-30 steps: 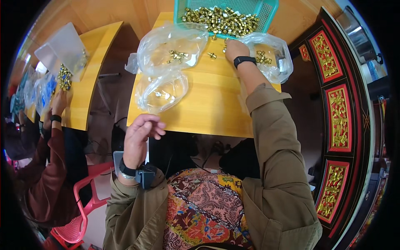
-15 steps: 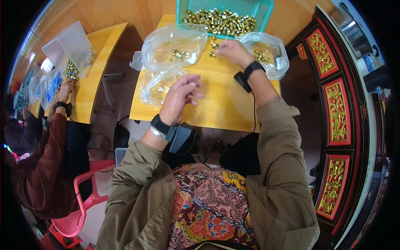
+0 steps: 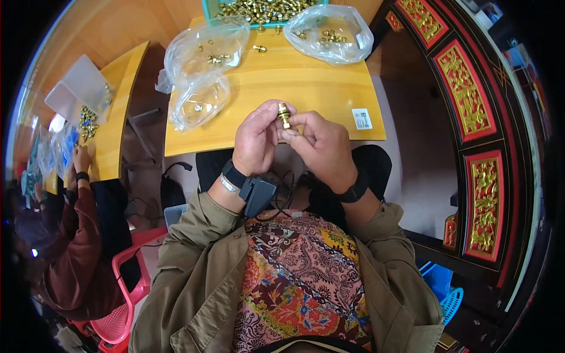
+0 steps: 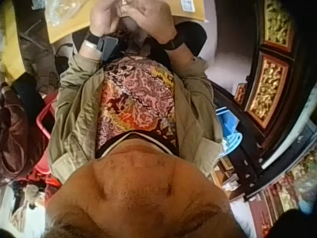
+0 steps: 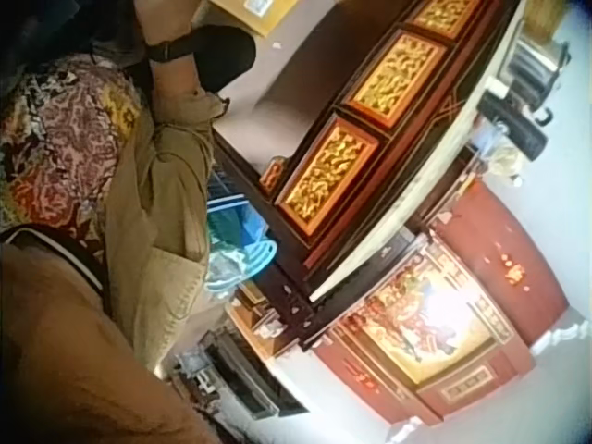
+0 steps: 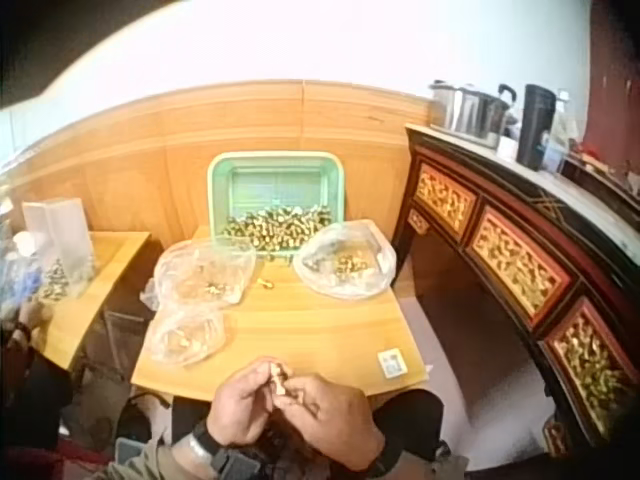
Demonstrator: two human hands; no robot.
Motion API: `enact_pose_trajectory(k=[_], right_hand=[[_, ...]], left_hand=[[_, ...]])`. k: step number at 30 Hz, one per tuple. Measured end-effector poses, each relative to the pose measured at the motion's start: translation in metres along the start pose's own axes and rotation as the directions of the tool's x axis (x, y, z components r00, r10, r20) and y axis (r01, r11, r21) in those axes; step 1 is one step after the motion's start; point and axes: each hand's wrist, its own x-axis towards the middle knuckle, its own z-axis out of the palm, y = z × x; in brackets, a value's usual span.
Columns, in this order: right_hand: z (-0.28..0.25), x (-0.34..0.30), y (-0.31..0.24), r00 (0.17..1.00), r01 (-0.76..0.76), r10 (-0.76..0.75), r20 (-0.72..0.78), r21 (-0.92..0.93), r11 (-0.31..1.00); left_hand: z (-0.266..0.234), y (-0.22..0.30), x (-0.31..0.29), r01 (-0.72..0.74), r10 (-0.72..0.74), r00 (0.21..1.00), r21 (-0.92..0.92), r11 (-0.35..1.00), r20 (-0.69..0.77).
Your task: Assembling small gold-colored metal components at a workshop table.
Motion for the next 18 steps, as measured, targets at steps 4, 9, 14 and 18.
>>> enact_pose_trajectory(k=[4, 9, 14, 18], right_hand=[[-0.031, -0.021, -0.006, 0.989, -0.103, 0.101, 0.112, 0.018, 0.994], [-0.037, -0.034, 0.014, 0.988, -0.147, 0.132, 0.083, 0.219, 0.965], [-0.036, -0.038, 0.01, 0.99, -0.099, 0.081, 0.117, 0.156, 0.983], [-0.032, -0.041, 0.005, 0.998, -0.038, 0.032, 0.045, 0.131, 0.991]], left_hand=[[0.007, -0.013, -0.009, 0.064, -0.061, 0.995, -0.037, 0.997, 0.077], [0.003, -0.003, -0.021, 0.149, -0.139, 0.976, -0.051, 0.988, 0.169], [0.005, -0.006, -0.03, 0.177, -0.159, 0.978, -0.143, 0.974, 0.132], [0.003, -0.014, -0.034, 0.241, -0.223, 0.967, -0.148, 0.959, 0.127]])
